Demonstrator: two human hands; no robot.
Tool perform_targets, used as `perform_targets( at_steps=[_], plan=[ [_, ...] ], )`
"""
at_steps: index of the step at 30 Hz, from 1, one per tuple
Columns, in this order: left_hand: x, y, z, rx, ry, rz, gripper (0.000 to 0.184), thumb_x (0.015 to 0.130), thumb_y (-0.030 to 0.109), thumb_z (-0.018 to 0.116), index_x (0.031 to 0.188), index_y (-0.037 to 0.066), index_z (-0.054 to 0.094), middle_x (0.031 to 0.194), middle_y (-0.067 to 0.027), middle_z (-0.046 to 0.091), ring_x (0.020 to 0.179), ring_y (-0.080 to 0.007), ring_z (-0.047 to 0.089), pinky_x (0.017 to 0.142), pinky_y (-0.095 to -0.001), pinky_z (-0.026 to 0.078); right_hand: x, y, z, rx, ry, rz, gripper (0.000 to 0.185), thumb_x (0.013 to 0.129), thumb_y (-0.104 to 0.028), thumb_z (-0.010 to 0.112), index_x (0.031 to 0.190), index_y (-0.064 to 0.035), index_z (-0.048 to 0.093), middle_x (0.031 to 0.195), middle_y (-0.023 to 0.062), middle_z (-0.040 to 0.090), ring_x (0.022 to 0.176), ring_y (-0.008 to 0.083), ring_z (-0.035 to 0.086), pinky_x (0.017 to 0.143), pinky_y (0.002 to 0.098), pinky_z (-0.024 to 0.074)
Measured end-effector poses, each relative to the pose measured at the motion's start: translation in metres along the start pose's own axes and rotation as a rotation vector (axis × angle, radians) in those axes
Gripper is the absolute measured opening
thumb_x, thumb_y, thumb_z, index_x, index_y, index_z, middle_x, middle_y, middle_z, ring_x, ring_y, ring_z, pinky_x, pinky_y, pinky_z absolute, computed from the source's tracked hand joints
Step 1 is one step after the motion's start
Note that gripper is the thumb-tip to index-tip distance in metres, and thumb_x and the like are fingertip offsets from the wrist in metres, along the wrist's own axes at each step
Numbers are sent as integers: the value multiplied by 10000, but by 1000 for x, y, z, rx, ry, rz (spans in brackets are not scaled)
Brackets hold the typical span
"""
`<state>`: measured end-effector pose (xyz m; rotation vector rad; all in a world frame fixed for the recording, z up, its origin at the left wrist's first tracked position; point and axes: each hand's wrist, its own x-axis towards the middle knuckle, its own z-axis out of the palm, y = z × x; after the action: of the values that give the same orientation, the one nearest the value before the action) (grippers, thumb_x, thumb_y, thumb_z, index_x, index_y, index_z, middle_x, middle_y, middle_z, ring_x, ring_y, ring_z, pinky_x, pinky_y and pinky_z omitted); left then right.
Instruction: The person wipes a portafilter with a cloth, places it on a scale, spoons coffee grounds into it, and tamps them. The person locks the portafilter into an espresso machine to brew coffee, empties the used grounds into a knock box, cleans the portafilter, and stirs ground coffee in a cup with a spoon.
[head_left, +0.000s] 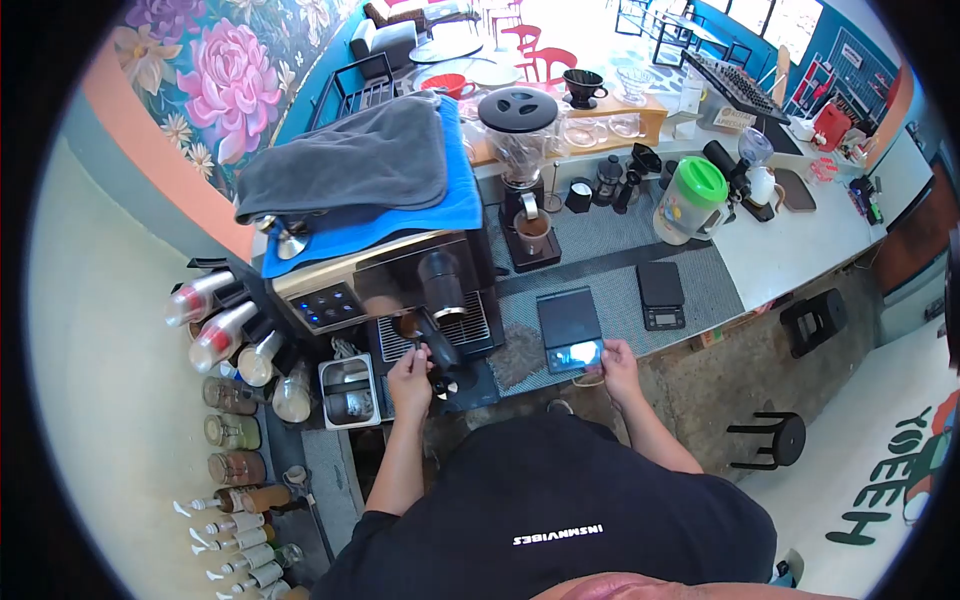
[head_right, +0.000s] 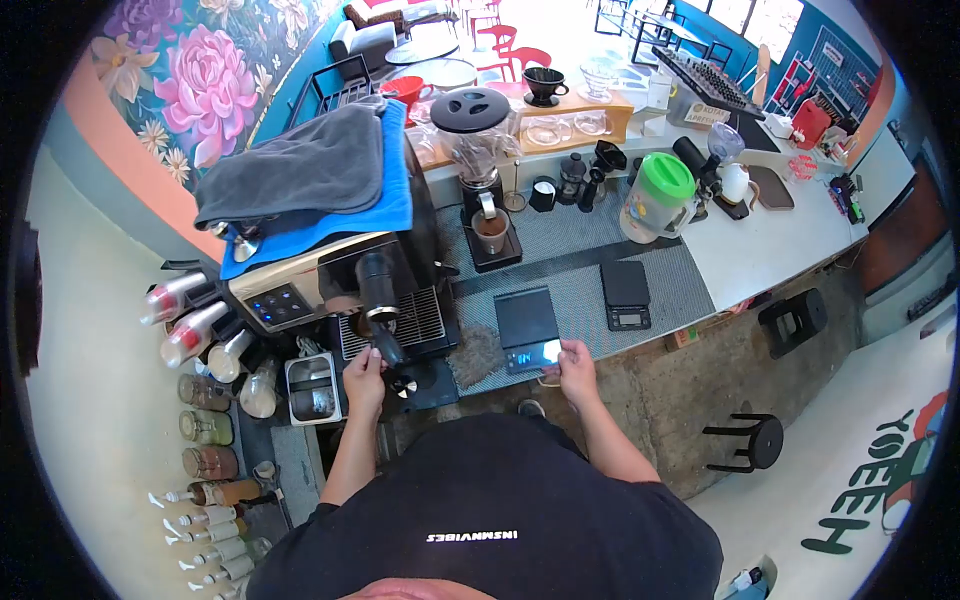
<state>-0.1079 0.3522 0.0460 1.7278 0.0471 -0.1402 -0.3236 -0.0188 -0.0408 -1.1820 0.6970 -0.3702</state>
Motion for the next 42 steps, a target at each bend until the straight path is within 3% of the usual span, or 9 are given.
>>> perform_targets(
  at_steps=[4,8,11,14,17,21,36,39,42],
  plan=[
    [-7,7,10,127,154,21,344,1138,223,714,1303,-69,788,1074,-72,801,958,-108,705,897,-290,571,64,34,-25,-106,12,32,223,1172,-45,516,1392,-36,551,1153,124,740,897,221,779,735,351,644],
    [-17,-10,19,-17,250,75,447,1123,182,729,1499,-48,652,1239,-91,773,1048,-130,719,941,-281,561,86,37,-31,-217,4,78,234,1150,-70,574,1381,-31,587,1172,122,735,906,227,779,723,365,644],
    [-42,-18,26,40,317,-25,365,1110,135,730,1437,-5,650,1206,-67,745,991,-121,703,913,-283,552,87,26,-46,-859,-73,-122,281,1096,-86,638,1367,-12,616,1156,149,729,892,275,775,737,407,640],
    [-67,-25,39,21,333,-101,313,1128,186,727,1375,1,676,1167,-52,725,924,-111,679,868,-291,553,59,-15,-28,-1060,56,-750,404,1008,-105,684,1409,-73,642,1058,197,720,843,438,730,781,534,605],
    [-87,-12,61,4,354,-135,384,1139,208,718,1447,-16,663,1176,-50,725,948,-117,670,873,-286,549,46,-33,-17,-1013,-424,-619,544,1028,-147,650,1566,-206,607,1013,157,703,822,433,731,750,550,609],
    [-95,-10,73,10,330,-131,422,1151,216,700,1493,-25,640,1209,-42,727,998,-110,663,887,-280,548,45,-3,-3,-1338,-644,-447,806,986,-169,655,1742,-355,448,1092,181,696,761,443,727,696,582,614],
    [-76,-10,36,-79,204,-91,302,1153,244,702,1351,16,689,1088,-1,703,961,-96,651,851,-280,525,31,-12,21,-1504,-574,-285,892,956,-140,652,1777,-344,370,1223,212,724,933,444,776,846,575,639],
    [-73,-10,21,-116,144,-129,365,1141,159,694,1459,-12,640,1182,-37,723,1002,-103,662,904,-278,547,25,-25,33,-1549,-551,-270,825,964,-149,663,1747,-291,445,1209,206,756,944,442,782,858,558,640],
    [-73,-12,3,-106,73,-148,390,1134,146,702,1484,-11,635,1209,-47,731,1022,-103,670,930,-280,556,15,-55,62,-1208,-450,-202,712,973,-194,707,1670,-219,564,1141,185,782,908,417,781,851,531,641]
  ],
)
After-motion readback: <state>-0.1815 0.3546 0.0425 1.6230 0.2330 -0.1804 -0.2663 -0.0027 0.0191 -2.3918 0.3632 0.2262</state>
